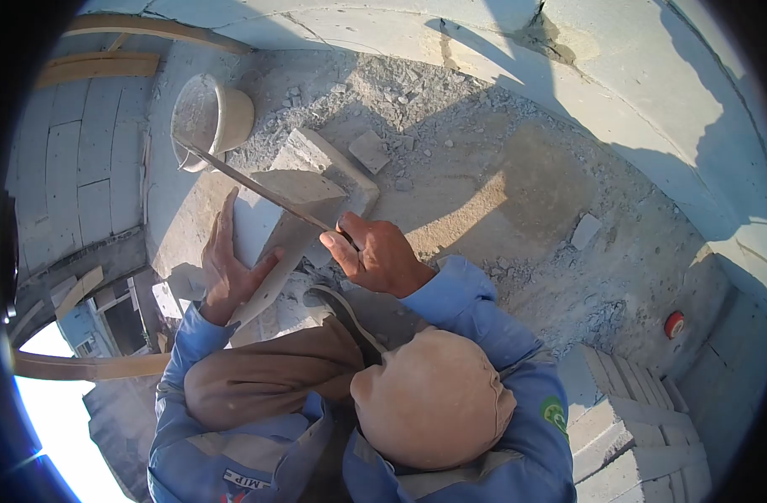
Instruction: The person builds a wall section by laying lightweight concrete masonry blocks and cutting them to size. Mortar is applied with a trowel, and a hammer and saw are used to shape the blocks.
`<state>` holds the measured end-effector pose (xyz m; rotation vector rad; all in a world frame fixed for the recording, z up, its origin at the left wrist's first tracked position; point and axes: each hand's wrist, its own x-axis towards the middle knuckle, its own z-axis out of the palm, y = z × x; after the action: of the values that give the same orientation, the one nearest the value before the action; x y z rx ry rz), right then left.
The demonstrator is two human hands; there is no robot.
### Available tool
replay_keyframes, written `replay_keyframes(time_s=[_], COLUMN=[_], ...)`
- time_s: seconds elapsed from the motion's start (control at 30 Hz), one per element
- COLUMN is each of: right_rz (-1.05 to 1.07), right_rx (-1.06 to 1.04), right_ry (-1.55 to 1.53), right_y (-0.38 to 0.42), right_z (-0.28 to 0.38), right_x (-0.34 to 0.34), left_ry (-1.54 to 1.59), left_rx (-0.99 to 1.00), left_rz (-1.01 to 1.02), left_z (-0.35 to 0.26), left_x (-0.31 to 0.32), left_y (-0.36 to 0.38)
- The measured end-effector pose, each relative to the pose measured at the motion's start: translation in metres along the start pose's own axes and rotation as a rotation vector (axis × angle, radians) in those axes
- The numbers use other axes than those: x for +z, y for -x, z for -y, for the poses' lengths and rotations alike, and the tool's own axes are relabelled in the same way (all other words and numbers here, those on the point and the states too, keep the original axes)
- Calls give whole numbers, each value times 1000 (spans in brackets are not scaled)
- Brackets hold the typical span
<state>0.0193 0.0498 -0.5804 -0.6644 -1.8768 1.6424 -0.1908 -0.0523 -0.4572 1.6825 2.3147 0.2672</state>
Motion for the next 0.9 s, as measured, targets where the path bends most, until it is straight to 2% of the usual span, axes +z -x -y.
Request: replay_keyframes(time_s=[0.03,0.1,0.13,0.23,0.3,0.37,0.4,0.47,0.57,0.77,0.9], right_rz=[-7,23,68,13,5,17,11,53,12,15,43], right_rx=[-6,107,233,299,285,166,159,11,90,83,112], right_ry=[-1,181,260,207,112,-95,-96,-95,-119,87,63], right_y=[3,15,27,60,53,20,7,-11,-6,-4,1], right_z=[-6,-29,-45,-67,-46,-16,-8,0,-10,-18,-9], right_x=[0,-2,-4,-4,-4,-11,-13,-14,2,-1,-2], left_ry=[2,-3,-15,-4,-16,-11,-36,-60,-5,-31,-48], left_rx=[-1,11,28,9,4,23,41,69,-28,30,17], left_rz=[3,-9,-23,5,-1,-4,-15,-24,32,-8,13], left_z=[-1,0,2,3,2,1,3,3,2,0,3], left_x=[-1,-2,-1,1,1,0,1,-1,2,-1,2], left_y=[-1,-3,-2,-8,-2,-2,-1,-4,-1,-5,-1])
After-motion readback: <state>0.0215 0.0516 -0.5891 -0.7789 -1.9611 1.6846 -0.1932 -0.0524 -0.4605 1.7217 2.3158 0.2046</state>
